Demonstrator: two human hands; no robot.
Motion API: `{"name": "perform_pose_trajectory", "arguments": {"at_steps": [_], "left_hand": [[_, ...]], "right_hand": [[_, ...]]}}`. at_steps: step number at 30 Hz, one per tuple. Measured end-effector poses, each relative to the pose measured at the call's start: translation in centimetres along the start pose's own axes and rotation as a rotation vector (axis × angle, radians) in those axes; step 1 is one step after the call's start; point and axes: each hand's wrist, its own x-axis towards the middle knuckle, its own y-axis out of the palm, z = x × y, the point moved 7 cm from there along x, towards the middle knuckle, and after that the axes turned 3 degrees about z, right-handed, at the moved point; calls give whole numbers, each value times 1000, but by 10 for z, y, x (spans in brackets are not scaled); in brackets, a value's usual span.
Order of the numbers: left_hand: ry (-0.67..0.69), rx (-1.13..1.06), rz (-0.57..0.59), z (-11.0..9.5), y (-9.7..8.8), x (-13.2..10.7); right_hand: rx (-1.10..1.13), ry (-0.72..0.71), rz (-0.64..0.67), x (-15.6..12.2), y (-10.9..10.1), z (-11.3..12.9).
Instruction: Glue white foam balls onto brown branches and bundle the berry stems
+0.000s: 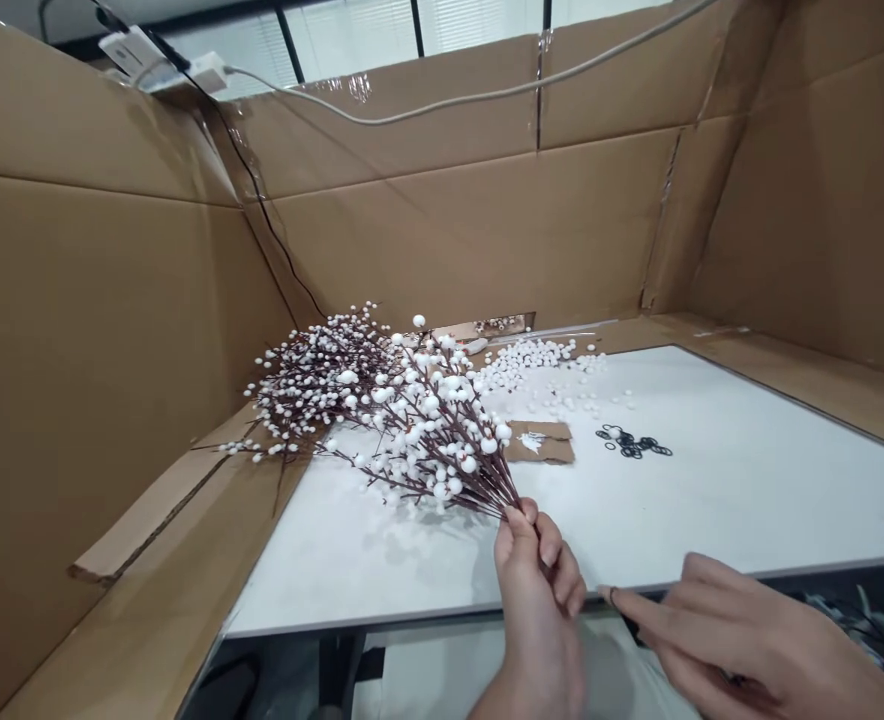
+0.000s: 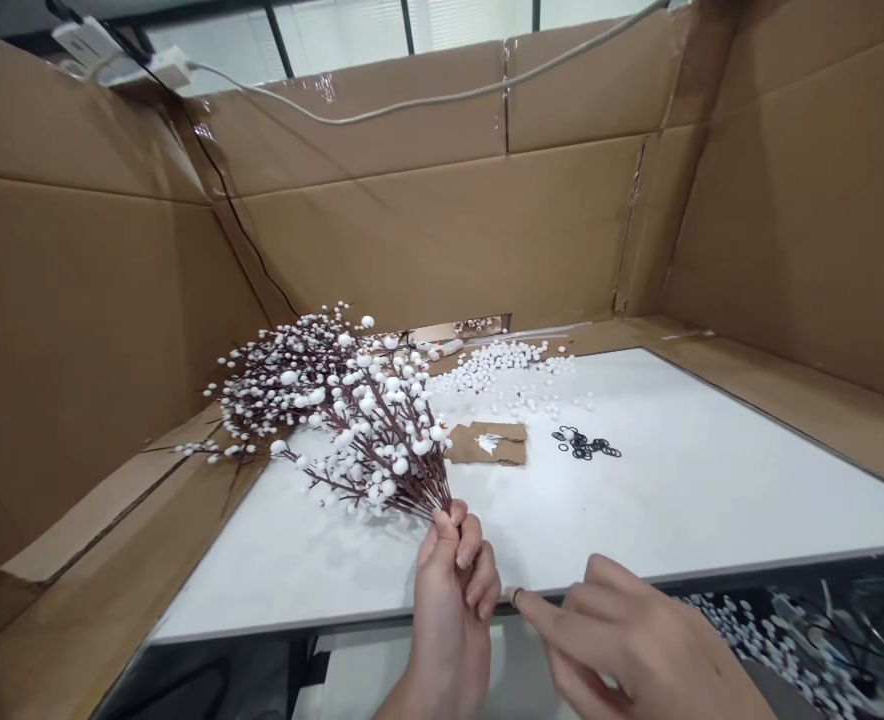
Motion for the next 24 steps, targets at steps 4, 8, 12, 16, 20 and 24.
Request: {"name": "perform_pose_trajectory", "arguments": {"at_steps": [4, 8, 12, 16, 20, 24], "left_hand": [[61, -10, 51, -6, -1, 0], [54, -33, 55, -7, -1, 0], [-2, -14, -35, -5, -6, -5], [-45, -13, -87, -4, -8, -10], [-52, -19, -88, -8, -8, -13], [-52, -12, -97, -13, -8, -14]], "right_hand": [[18, -72, 72, 6, 6, -4], [155, -36, -38, 7, 16, -12], [288, 28, -177, 9, 26, -15], [262, 35, -297, 13, 27, -9], [356, 104, -325, 16, 31, -11], [518, 284, -262, 18, 43, -21]]}}
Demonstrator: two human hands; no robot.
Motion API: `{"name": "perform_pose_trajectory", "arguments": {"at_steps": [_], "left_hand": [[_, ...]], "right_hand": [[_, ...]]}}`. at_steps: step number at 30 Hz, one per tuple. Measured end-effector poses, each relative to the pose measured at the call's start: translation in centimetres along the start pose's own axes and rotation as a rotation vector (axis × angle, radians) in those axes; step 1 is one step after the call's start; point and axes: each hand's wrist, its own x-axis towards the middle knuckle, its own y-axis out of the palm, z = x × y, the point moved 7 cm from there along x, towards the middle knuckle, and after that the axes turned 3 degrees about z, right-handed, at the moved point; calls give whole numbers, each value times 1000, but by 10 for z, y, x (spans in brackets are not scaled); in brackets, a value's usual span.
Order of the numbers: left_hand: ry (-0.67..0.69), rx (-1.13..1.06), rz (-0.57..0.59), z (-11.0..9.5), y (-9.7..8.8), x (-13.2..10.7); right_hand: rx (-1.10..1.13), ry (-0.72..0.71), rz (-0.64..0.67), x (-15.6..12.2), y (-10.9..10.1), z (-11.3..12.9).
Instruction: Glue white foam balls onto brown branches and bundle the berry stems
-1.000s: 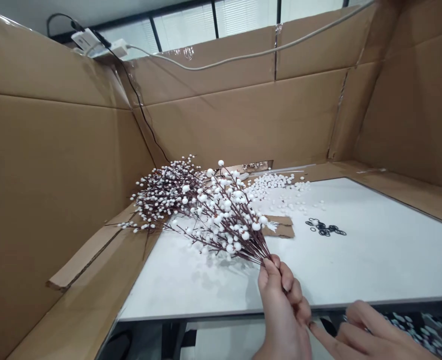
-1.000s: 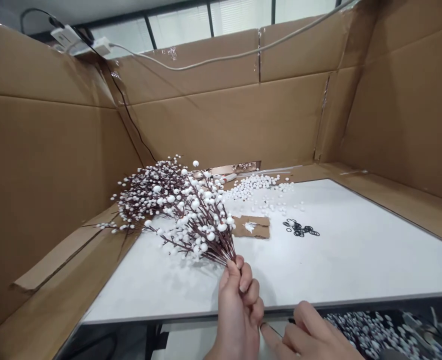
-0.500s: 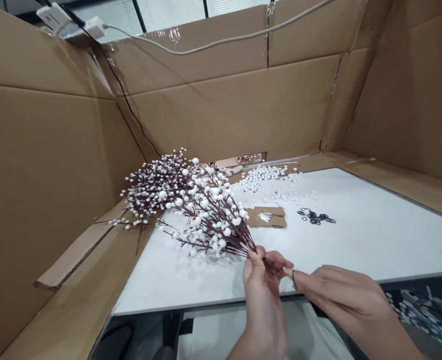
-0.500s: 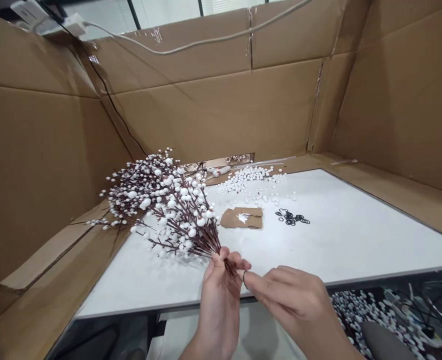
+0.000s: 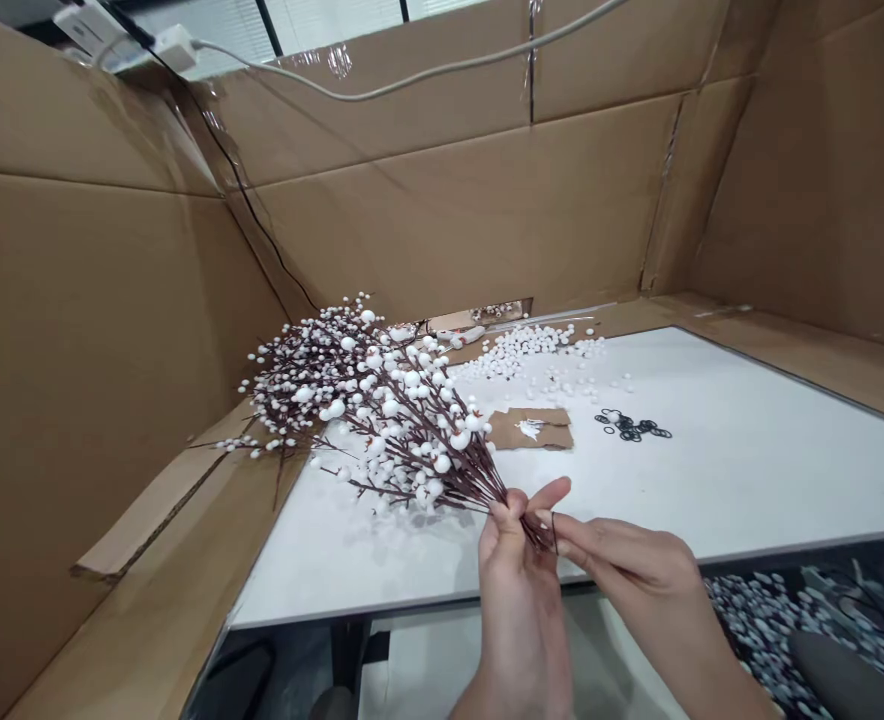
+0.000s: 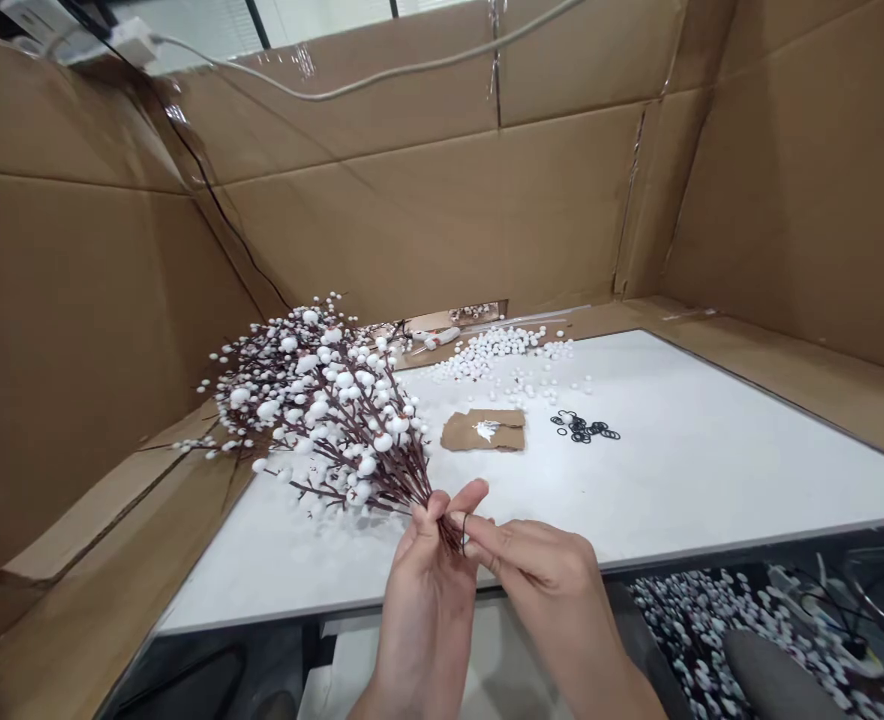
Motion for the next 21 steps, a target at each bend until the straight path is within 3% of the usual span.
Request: {"name": "perform_pose_trajectory", "arguments": {"at_steps": [3, 7, 21], "left_hand": [[-7, 9, -4, -1, 0, 0], [6, 10, 26, -1, 1, 1], [49, 5, -6, 1, -2, 3]], "right_hand": [[138, 111, 17, 1, 6, -8], [250, 136, 36, 2, 12, -12], [7, -122, 72, 4, 12, 5]]}}
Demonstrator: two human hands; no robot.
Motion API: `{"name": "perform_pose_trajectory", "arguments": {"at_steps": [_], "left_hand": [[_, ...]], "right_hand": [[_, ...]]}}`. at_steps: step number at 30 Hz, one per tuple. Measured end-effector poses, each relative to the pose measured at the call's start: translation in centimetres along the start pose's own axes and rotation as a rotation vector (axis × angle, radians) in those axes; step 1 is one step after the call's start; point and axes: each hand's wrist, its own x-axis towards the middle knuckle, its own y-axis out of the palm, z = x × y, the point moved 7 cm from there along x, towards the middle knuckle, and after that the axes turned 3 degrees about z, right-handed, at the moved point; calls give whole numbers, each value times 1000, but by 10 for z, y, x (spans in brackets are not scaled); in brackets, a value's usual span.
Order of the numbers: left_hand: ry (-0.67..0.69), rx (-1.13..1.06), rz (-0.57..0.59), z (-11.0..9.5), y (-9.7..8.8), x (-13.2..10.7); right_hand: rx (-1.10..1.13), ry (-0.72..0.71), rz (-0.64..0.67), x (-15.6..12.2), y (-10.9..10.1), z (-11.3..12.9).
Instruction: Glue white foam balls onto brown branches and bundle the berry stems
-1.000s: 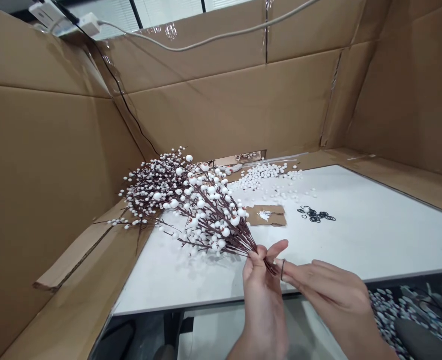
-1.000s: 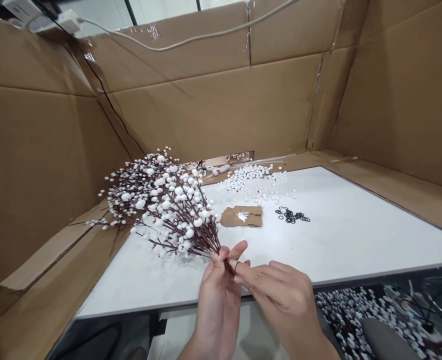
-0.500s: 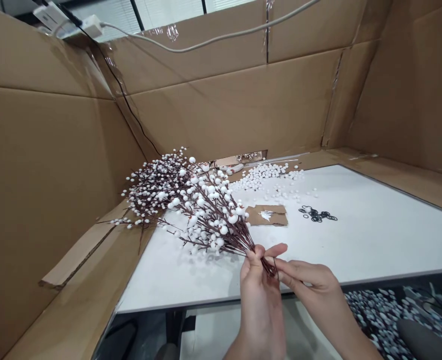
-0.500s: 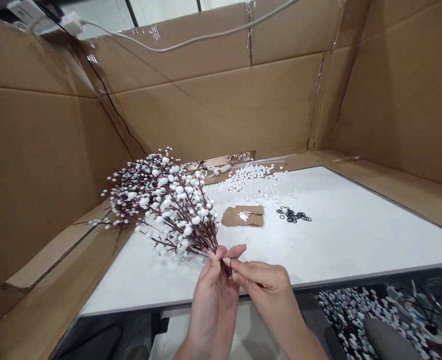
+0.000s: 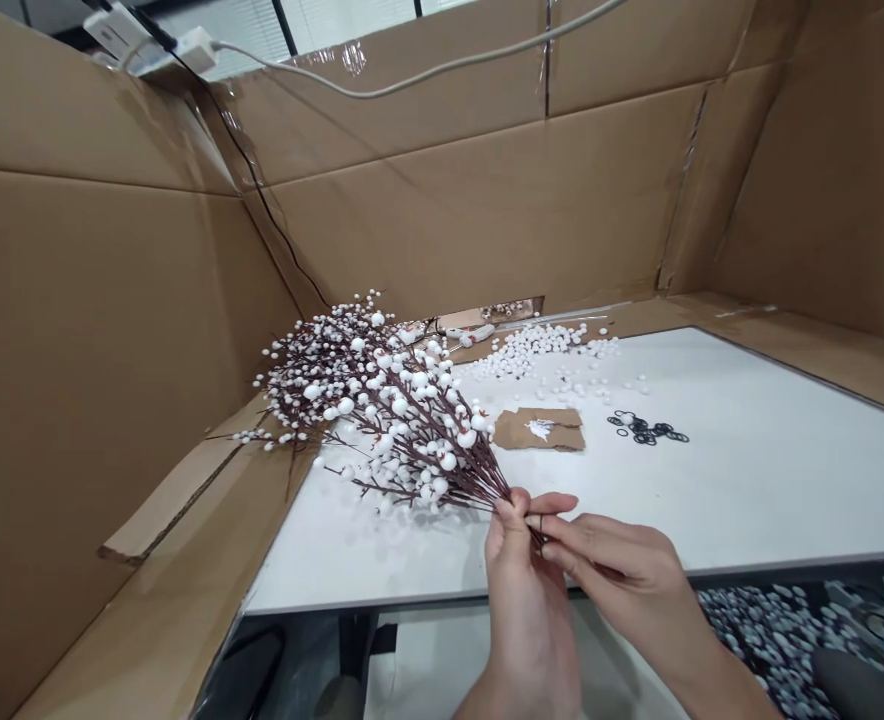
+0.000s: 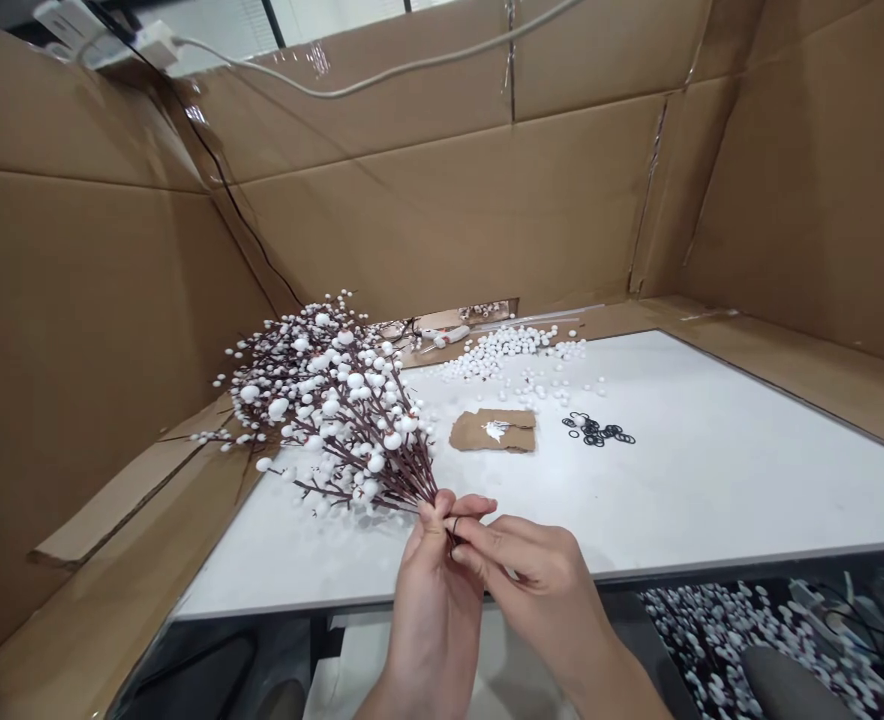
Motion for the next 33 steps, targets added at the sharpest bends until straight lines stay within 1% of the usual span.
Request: {"name": "perform_pose_trajectory", "arguments": {"at_steps": [6, 11, 15, 17, 20, 22, 28, 31, 33], "left_hand": [[-47, -1, 45, 0, 4, 0], [-45, 16, 35, -1, 4, 1], [-36, 20, -10, -1, 2, 1], [-31, 8, -24, -2, 1, 2], [-53, 20, -25, 0, 0, 1], [-70, 33, -19, 1, 1, 0], [-90, 56, -18, 0, 2, -5], [-117, 103, -27, 0, 1, -7], [-111, 96, -21, -1, 1, -7]], "right_hand": [[-118, -1, 60, -1, 4, 1], [-250, -83, 70, 1, 3, 8], [-435, -187, 25, -1, 4, 19], [-537, -208, -15, -4, 6, 24], [-629, -172, -65, -10, 8, 29], [-634, -123, -61, -14, 9, 30], [-570, -14, 43, -16, 13, 27], [-505, 31, 74, -13, 14, 23], [-482, 55, 86, -12, 14, 21]]}}
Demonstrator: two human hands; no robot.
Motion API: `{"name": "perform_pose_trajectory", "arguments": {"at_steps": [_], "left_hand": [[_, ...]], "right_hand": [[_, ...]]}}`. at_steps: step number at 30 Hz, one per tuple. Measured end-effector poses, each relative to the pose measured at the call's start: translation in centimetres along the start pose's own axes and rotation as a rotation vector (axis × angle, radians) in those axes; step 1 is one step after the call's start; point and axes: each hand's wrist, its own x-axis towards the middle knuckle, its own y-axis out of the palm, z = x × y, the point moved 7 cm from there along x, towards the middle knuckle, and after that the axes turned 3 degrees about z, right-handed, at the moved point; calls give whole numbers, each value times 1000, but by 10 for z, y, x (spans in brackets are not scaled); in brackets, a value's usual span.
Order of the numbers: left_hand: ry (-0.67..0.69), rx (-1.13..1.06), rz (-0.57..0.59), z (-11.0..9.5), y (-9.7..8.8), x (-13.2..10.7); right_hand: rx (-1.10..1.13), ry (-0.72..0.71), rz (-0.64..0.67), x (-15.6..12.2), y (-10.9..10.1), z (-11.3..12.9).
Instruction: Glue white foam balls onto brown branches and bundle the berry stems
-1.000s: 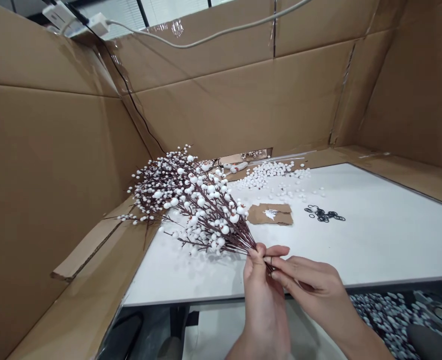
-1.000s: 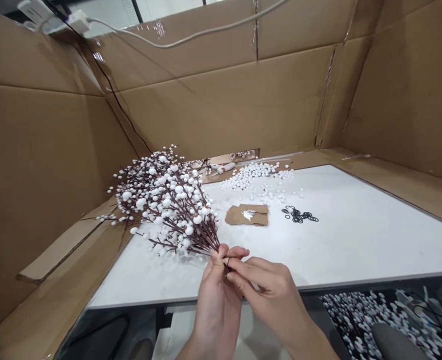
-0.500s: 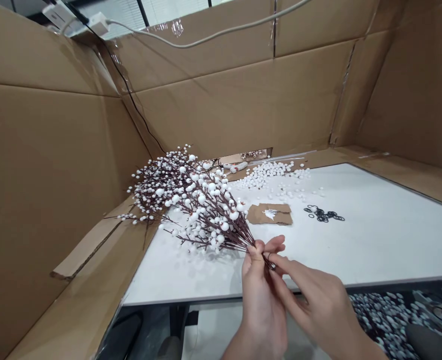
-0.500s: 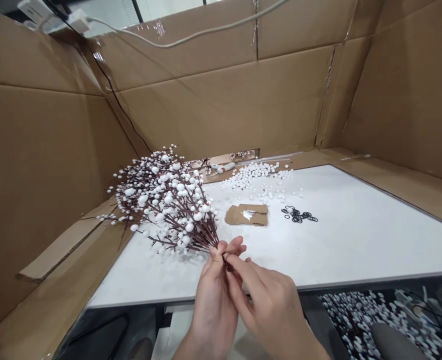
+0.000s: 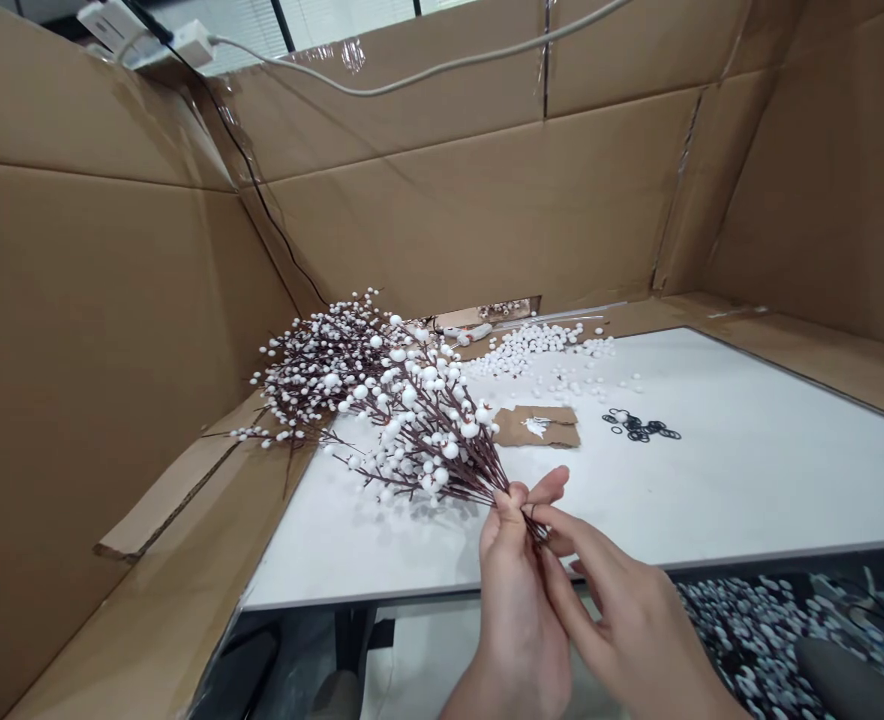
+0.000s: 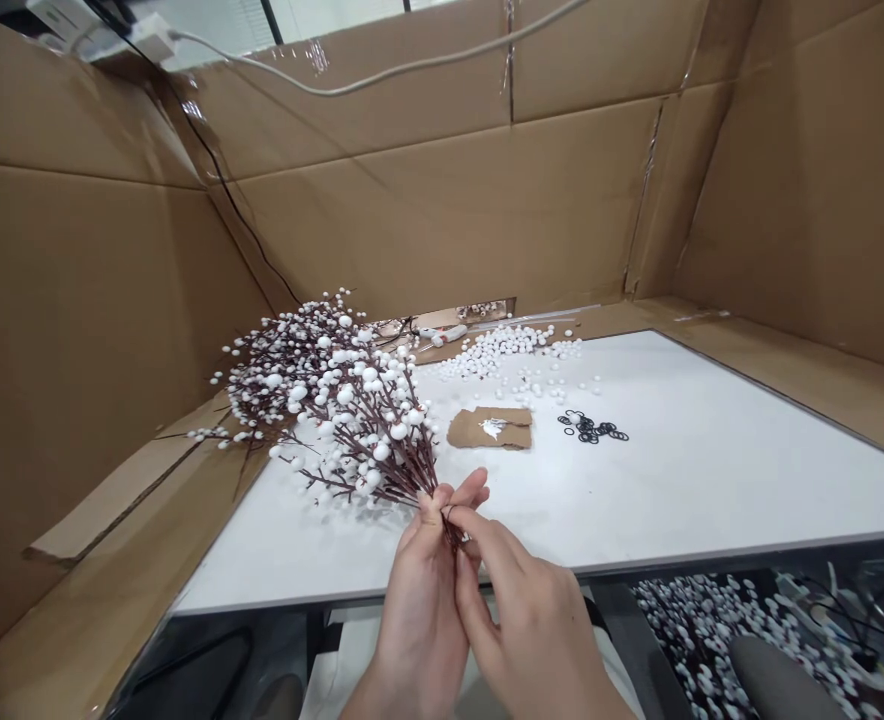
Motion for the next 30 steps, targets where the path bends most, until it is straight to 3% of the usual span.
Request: {"name": "perform_pose_trajectory", "arguments": {"at_steps": [11, 22, 30], "left_hand": [[23, -68, 32, -2, 3, 1], [-5, -66, 53, 0, 4, 0], [38, -57, 24, -4, 4, -3]], "right_hand": [[-243, -47, -74, -2, -8, 6], [51, 84, 83, -1, -2, -6], [164, 103, 94, 0, -6, -9]]}}
